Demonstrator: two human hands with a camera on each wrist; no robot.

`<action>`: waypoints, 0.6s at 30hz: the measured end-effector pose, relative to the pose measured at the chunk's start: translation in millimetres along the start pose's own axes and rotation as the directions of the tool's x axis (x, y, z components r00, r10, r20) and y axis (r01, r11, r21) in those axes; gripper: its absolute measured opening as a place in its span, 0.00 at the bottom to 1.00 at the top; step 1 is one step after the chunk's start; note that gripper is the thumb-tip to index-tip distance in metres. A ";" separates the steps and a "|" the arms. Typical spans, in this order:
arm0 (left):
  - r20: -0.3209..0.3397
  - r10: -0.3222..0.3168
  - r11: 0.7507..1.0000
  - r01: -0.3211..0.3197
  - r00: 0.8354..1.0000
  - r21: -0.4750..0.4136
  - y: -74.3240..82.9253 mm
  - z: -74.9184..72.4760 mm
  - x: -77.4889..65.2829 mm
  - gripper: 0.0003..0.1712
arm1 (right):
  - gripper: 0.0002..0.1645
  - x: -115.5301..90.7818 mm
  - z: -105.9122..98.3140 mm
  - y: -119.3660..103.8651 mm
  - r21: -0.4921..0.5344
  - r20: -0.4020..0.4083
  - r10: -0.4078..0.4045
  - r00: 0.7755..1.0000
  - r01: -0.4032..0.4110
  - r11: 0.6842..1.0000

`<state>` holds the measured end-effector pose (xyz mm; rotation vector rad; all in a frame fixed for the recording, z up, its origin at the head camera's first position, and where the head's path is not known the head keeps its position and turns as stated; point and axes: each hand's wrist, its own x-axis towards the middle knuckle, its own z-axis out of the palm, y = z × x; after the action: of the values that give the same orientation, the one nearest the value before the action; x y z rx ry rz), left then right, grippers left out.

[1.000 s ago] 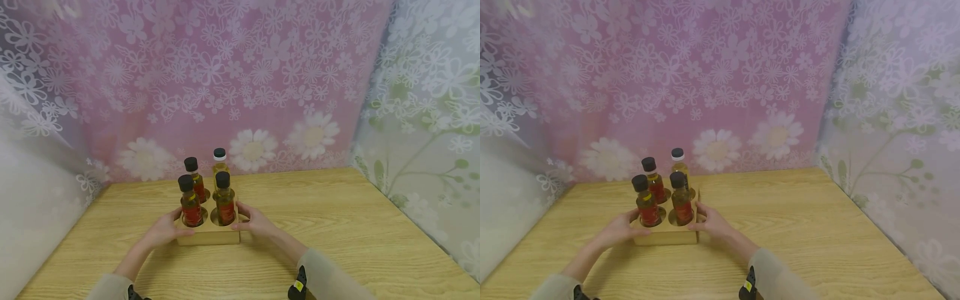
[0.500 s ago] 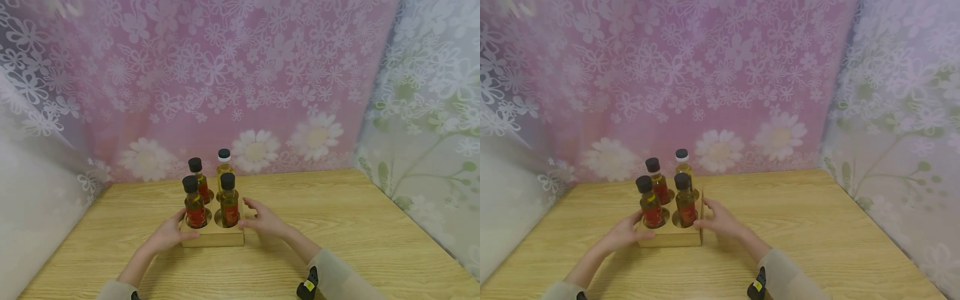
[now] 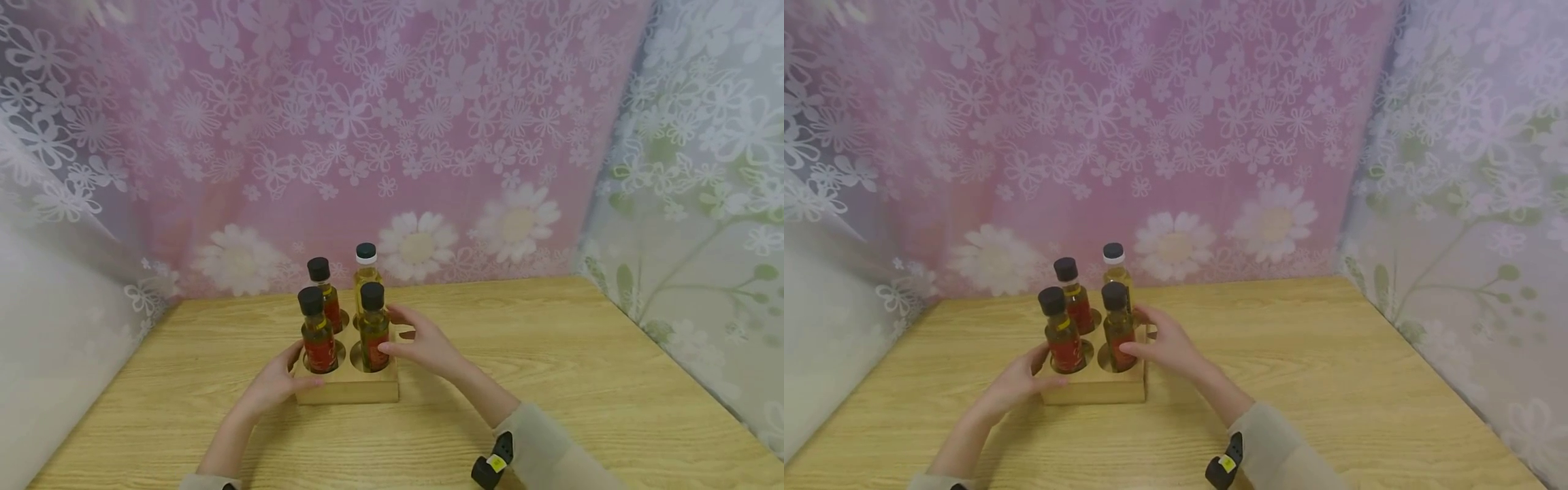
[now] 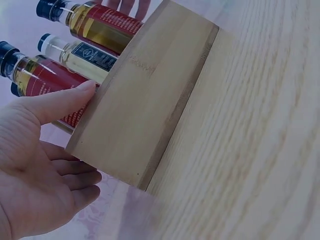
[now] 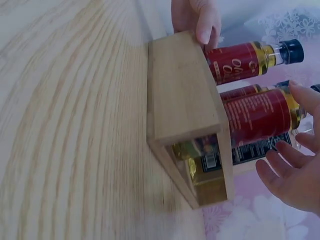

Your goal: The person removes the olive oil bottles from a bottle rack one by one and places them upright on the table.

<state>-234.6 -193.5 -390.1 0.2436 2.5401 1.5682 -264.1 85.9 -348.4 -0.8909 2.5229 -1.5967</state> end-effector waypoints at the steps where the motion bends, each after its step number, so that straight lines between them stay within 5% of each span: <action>1: -0.004 0.001 1.000 -0.001 1.000 -0.005 -0.3 0.0 -0.5 0.57 | 0.41 1.1 1.4 -1.8 0.024 -0.003 0.002 1.000 -0.002 1.000; 7: -0.022 0.007 1.000 -0.007 1.000 -0.010 -0.9 -0.7 -2.9 0.56 | 0.41 8.4 10.9 1.0 0.116 -0.058 0.014 0.998 -0.007 0.993; 15: -0.034 0.001 1.000 -0.002 0.999 -0.024 -3.8 0.8 -3.5 0.55 | 0.33 4.3 21.9 -29.9 0.152 -0.136 0.083 0.987 -0.062 0.986; 18: -0.039 0.020 1.000 -0.020 0.999 -0.014 -3.6 0.8 -2.3 0.54 | 0.31 7.0 27.1 -25.8 0.177 -0.177 0.122 0.977 -0.090 0.980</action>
<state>-232.4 -194.9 -393.5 0.2401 2.5622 1.6127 -249.9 52.2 -337.8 -0.6039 2.4544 -1.9049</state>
